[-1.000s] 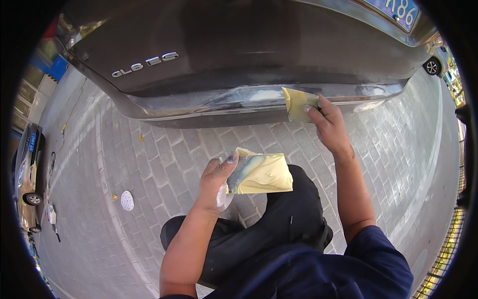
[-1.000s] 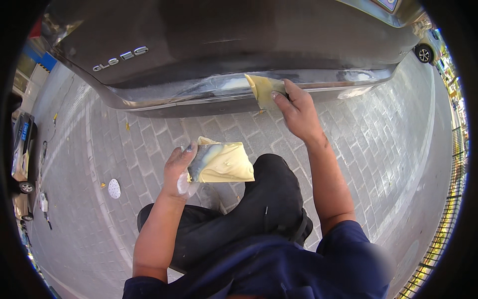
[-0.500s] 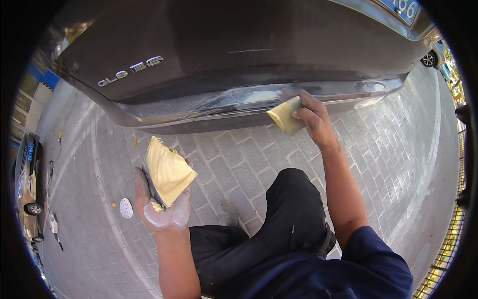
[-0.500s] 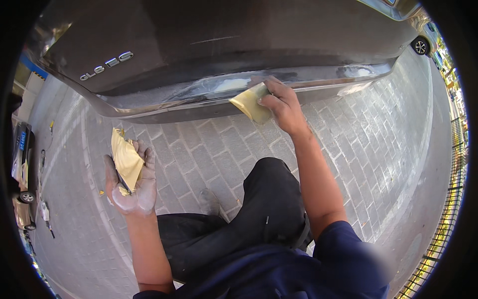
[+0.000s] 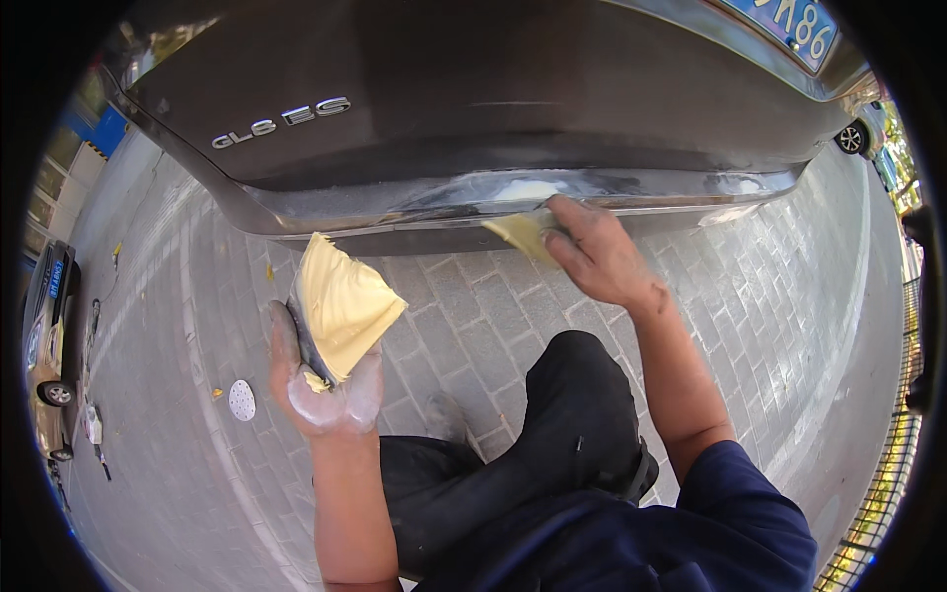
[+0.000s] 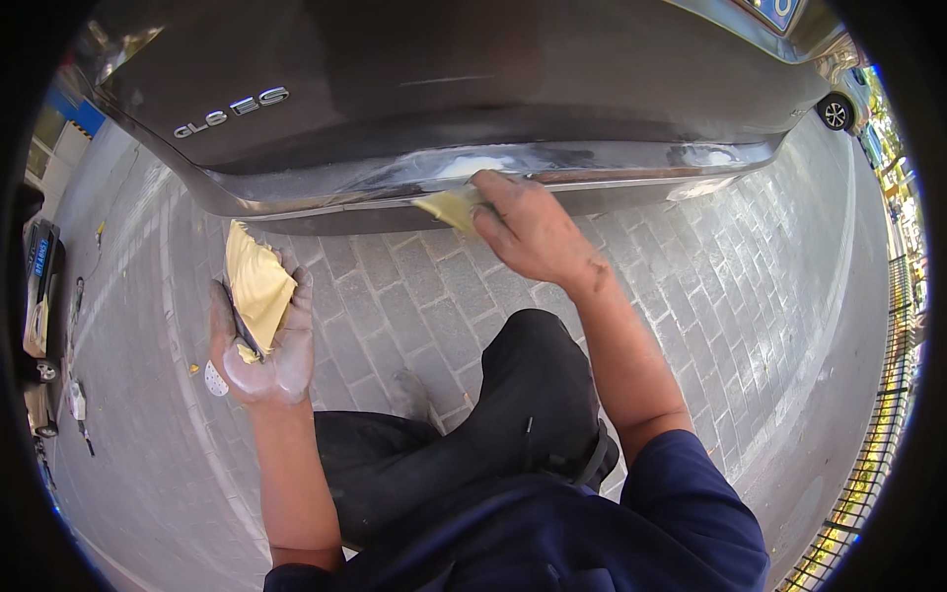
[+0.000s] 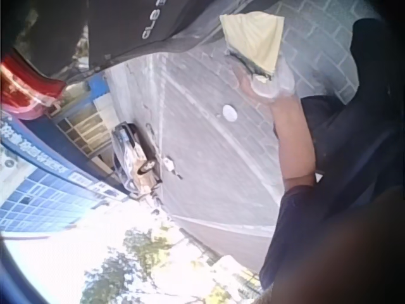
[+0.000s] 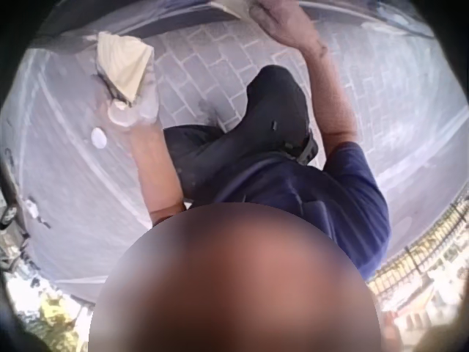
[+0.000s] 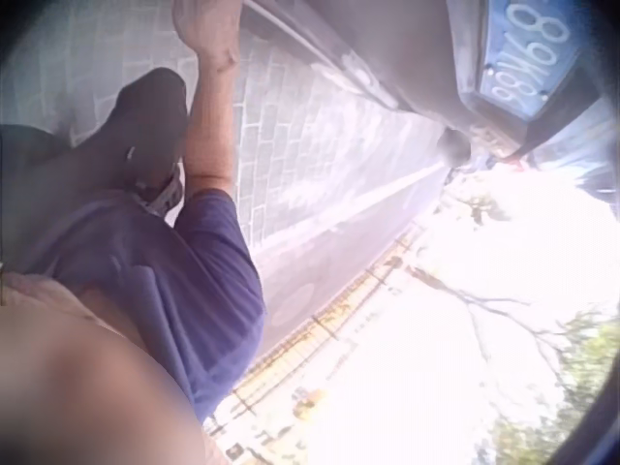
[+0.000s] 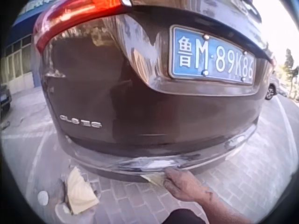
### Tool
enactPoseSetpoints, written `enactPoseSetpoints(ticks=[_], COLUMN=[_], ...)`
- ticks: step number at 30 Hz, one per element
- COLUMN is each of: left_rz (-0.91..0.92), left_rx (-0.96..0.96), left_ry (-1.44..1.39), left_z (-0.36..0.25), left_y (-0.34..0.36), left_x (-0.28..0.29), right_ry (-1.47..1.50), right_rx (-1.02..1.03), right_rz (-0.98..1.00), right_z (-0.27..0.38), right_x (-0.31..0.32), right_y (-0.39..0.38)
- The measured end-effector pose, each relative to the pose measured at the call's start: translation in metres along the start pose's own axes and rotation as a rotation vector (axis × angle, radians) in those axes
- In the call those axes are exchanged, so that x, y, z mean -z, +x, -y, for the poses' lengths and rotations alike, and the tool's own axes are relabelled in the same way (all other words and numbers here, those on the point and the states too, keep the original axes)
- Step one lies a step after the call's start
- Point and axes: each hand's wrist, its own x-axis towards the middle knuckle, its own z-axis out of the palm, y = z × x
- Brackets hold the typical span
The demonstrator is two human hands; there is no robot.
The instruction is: The person applies a yellow body filler to the front bumper of a beige car using a spreader, then moves to the rear bumper of a dark gray car and continues applying the filler to smooth the surface.
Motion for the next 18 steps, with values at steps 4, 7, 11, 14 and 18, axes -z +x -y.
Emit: enactPoseSetpoints(ticks=[4,7,11,14,18], left_rz=[-0.038,0.082,-0.002,0.104,0.096], left_rx=[-0.008,0.048,0.014,0.077,0.078], left_ry=[0.031,0.038,0.066,-0.048,-0.024], left_z=[0.002,0.004,0.009,0.006,0.006], left_y=[0.005,0.006,0.006,0.003,0.008], left_x=[0.002,0.004,0.003,0.004,0.008], right_ry=[-0.415,-0.577,-0.686,-0.641,-0.638], right_rx=[0.109,0.131,0.165,0.178,0.155], right_rz=[-0.12,-0.108,-0.13,-0.19,-0.185], right_z=[-0.024,-0.044,-0.061,-0.059,-0.056], right_x=[0.024,0.015,-0.014,-0.027,-0.035], right_y=[0.01,0.022,0.025,0.015,-0.011])
